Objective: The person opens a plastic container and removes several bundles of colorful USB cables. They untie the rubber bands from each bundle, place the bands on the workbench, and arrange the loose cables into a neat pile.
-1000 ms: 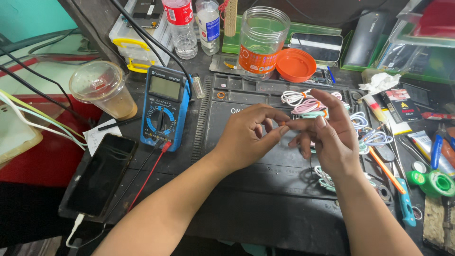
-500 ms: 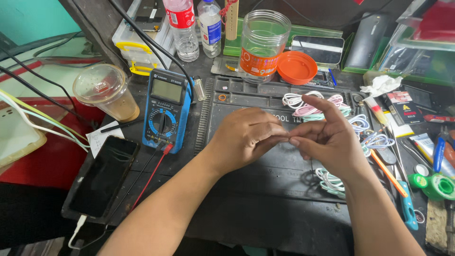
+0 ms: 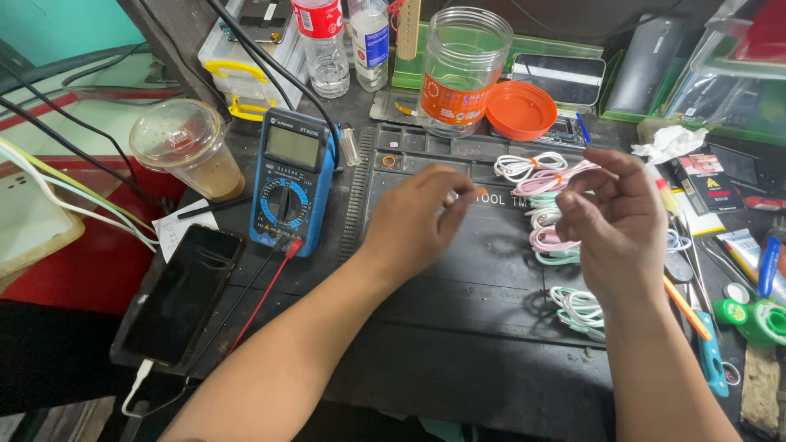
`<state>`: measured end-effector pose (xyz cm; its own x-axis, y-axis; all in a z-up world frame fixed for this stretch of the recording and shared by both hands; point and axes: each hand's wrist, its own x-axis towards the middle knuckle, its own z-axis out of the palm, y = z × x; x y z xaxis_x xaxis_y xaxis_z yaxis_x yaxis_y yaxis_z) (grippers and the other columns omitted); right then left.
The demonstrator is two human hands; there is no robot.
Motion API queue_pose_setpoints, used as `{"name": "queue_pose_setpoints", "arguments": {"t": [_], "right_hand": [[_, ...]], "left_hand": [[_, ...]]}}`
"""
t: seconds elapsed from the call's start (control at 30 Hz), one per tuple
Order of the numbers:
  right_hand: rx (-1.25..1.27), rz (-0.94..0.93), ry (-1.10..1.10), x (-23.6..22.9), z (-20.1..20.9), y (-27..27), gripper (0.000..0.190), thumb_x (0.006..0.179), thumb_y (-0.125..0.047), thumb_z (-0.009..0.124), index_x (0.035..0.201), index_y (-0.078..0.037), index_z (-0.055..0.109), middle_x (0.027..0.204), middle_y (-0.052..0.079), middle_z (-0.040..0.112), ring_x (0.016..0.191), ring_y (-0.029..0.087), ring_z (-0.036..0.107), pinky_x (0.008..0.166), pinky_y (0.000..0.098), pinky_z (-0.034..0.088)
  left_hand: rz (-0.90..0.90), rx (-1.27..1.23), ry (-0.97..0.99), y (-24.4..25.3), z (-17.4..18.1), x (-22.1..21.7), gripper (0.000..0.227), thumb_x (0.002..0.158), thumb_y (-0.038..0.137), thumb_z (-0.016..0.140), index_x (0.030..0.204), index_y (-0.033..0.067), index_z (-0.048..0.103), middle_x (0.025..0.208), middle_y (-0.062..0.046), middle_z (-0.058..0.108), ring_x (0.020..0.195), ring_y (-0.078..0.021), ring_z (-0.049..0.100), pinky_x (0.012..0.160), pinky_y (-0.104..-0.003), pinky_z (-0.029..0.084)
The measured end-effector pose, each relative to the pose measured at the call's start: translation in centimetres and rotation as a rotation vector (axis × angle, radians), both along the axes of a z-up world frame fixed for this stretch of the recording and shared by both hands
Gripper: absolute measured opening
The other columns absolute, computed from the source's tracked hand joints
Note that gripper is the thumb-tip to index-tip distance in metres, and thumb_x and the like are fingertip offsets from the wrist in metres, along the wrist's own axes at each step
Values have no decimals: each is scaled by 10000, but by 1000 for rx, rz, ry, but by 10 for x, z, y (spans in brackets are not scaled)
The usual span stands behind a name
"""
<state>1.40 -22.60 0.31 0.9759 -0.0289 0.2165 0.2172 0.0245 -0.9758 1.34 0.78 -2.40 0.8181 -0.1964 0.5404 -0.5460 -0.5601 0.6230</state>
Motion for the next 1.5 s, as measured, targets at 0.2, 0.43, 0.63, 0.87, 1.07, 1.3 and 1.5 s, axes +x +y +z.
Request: {"name": "queue_pose_setpoints", "arguments": {"t": [0.2,0.43,0.63,0.87,1.07,1.3,1.5], "right_hand": [[-85,-106,-132,5,-2,-11,322,961,-168,769,1226,-86,606,830,11,544,602,81,491,522,198,435],[-189,-146,-180,3,2,-15,186,1037,-15,730,1187,-57,628,890,41,614,754,62,559,672,175,463],[-208,-268,-298,10,1,-36,95,1114,2,734,1151,-17,648,959,70,663,868,91,626,786,203,514],[-932,-234,-290,6,25,-68,81,1111,-175,733,1177,-130,721,880,-17,691,725,118,562,720,297,456],[-1374,56,199,1,53,-68,158,892,-365,749,936,-243,840,1047,-76,787,1094,148,651,989,327,468],[-1595,128,218,7,27,-58,521,759,-419,850,1268,-404,739,1172,-73,680,1177,213,592,1053,400,415],[-1585,29,25,6,18,-63,261,808,-343,814,1067,-335,789,1119,-81,666,1194,256,577,1045,470,419]], "left_hand": [[405,306,-82,33,-33,36,105,956,176,717,883,152,645,848,-11,623,678,-287,621,526,-421,468],[525,463,123,39,-48,54,160,775,-82,474,758,77,476,842,-116,500,495,-350,478,395,-456,340],[495,473,230,46,-53,56,248,912,55,504,1002,62,734,1027,-129,606,624,-404,630,503,-511,480],[308,390,399,4,11,14,198,1023,227,351,989,113,510,1093,-34,626,884,-420,617,636,-528,427],[32,261,-250,-29,-29,-1,181,1023,290,606,1012,176,746,975,40,686,715,-230,695,445,-390,465],[-39,234,-189,-23,-23,-3,40,970,198,709,974,163,728,911,42,631,677,-216,657,430,-385,459],[35,212,-271,-17,-16,-3,37,952,194,739,957,161,756,920,62,673,692,-185,684,439,-344,464]]}}
